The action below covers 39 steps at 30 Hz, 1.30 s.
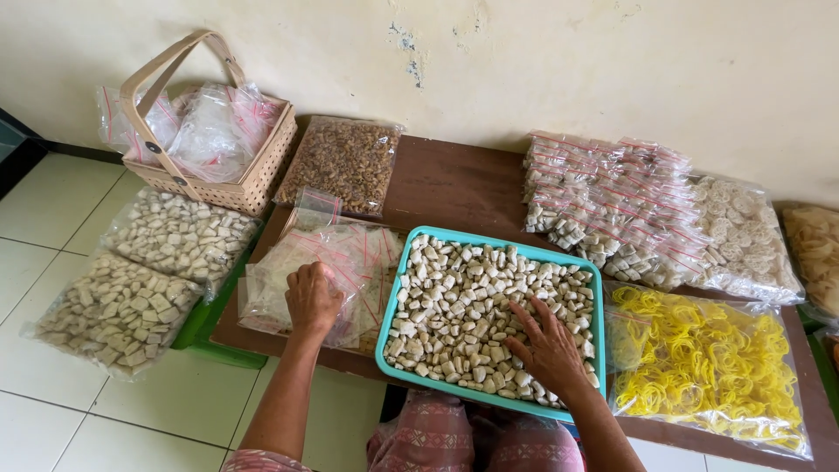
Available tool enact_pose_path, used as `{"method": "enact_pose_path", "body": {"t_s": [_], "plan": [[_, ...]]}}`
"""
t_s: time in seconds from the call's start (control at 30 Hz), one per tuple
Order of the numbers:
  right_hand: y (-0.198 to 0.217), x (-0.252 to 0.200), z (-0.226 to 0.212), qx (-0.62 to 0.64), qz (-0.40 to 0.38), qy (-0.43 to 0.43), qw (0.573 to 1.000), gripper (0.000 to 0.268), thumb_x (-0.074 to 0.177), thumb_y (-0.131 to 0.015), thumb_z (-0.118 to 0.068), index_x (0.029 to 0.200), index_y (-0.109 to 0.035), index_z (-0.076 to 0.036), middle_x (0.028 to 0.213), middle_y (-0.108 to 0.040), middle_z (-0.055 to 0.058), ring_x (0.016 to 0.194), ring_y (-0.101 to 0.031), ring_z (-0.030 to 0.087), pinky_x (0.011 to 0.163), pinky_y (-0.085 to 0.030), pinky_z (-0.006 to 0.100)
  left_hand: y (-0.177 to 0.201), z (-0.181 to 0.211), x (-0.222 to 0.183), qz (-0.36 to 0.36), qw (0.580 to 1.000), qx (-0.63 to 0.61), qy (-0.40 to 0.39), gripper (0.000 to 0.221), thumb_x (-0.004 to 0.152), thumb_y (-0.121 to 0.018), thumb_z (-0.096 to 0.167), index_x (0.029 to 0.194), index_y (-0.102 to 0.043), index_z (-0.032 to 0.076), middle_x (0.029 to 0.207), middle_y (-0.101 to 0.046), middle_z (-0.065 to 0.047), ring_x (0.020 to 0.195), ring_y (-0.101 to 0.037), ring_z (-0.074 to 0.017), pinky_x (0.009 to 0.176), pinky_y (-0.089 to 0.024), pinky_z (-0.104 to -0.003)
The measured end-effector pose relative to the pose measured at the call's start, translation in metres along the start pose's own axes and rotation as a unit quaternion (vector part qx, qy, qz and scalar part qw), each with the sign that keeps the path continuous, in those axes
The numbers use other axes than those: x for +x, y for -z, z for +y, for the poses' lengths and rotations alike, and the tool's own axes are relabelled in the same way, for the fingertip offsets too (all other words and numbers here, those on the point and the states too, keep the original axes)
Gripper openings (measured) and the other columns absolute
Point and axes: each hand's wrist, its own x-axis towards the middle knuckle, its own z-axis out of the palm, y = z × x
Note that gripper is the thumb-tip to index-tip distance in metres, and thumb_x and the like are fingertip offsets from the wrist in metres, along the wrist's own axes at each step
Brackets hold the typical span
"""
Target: Packing small snack items into individual plastic zip-lock bags from a large tray
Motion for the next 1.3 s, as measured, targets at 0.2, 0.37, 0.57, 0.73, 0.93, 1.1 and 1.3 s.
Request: {"method": "enact_pose_path", "body": {"t_s": [0.2,0.37,0.57,0.73,0.93,1.1,1.3], "plan": [[-0.001,-0.001,0.001,-0.006,-0.004,-0.004,1.0,0.073,0.09,-0.034,-0.076,0.157,-0.028,-0.046,0.168,-0.02,0.008,0.146,-0.035,0.036,0.116,-0.034,0.056,0.015,0.012,-0.002,0.017,0.999,-0.013,-0.042,0.072,0.077,-0.081,0.011,0.143,-0.053,0.019,0.121,-0.065,-0.005,0.117,-0.055,-0.0285,0.094,-0.048,-0.048],[-0.001,-0.001,0.001,-0.006,-0.002,-0.004,1.0,0.072,0.09,-0.036,-0.075,0.157,-0.028,-0.047,0.167,-0.021,0.008,0.146,-0.036,0.035,0.115,-0.035,0.055,0.016,0.016,0.006,0.001,0.998,0.043,-0.056,0.05,0.077,-0.082,0.011,0.124,-0.066,0.02,0.112,-0.065,-0.005,0.107,-0.058,-0.0251,0.095,-0.05,-0.045],[-0.001,0.0,0.001,0.0,0.0,-0.003,1.0,0.071,0.091,-0.037,-0.074,0.156,-0.029,-0.047,0.167,-0.022,0.007,0.145,-0.036,0.035,0.115,-0.035,0.054,0.012,0.013,0.006,0.074,0.984,0.109,-0.122,0.024,0.078,-0.08,0.014,0.101,-0.081,0.021,0.111,-0.063,-0.002,0.098,-0.053,-0.0197,0.091,-0.051,-0.038],[-0.002,0.0,0.001,0.0,0.002,-0.001,1.0,0.072,0.09,-0.036,-0.075,0.156,-0.03,-0.046,0.167,-0.022,0.007,0.145,-0.037,0.034,0.116,-0.035,0.054,0.018,0.01,-0.009,0.186,0.954,0.125,-0.2,0.012,0.075,-0.078,0.005,0.081,-0.079,0.015,0.095,-0.065,0.002,0.083,-0.053,-0.0152,0.076,-0.053,-0.03],[0.001,-0.001,0.0,0.001,0.005,0.0,1.0,0.072,0.09,-0.036,-0.075,0.156,-0.031,-0.045,0.167,-0.023,0.007,0.145,-0.037,0.034,0.115,-0.034,0.054,0.015,0.001,-0.012,0.137,0.971,0.061,-0.187,0.021,0.074,-0.078,0.009,0.082,-0.059,0.013,0.088,-0.06,-0.003,0.086,-0.059,-0.0208,0.078,-0.053,-0.037],[-0.002,-0.001,0.001,0.003,0.007,0.004,1.0,0.072,0.09,-0.036,-0.075,0.156,-0.03,-0.045,0.167,-0.023,0.007,0.145,-0.037,0.034,0.115,-0.035,0.054,0.021,-0.001,0.0,0.012,0.993,0.005,-0.12,0.027,0.09,-0.066,0.008,0.098,-0.041,0.013,0.059,-0.064,-0.006,0.049,-0.065,-0.0213,0.053,-0.056,-0.038],[-0.001,0.0,0.001,-0.001,0.001,-0.001,1.0,0.073,0.09,-0.035,-0.075,0.156,-0.029,-0.046,0.168,-0.021,0.006,0.146,-0.035,0.034,0.116,-0.033,0.055,0.039,0.006,0.001,-0.065,0.991,-0.1,-0.057,0.017,0.089,-0.072,0.006,0.102,-0.062,0.01,0.091,-0.071,-0.004,0.074,-0.066,-0.0157,0.07,-0.058,-0.033]]}}
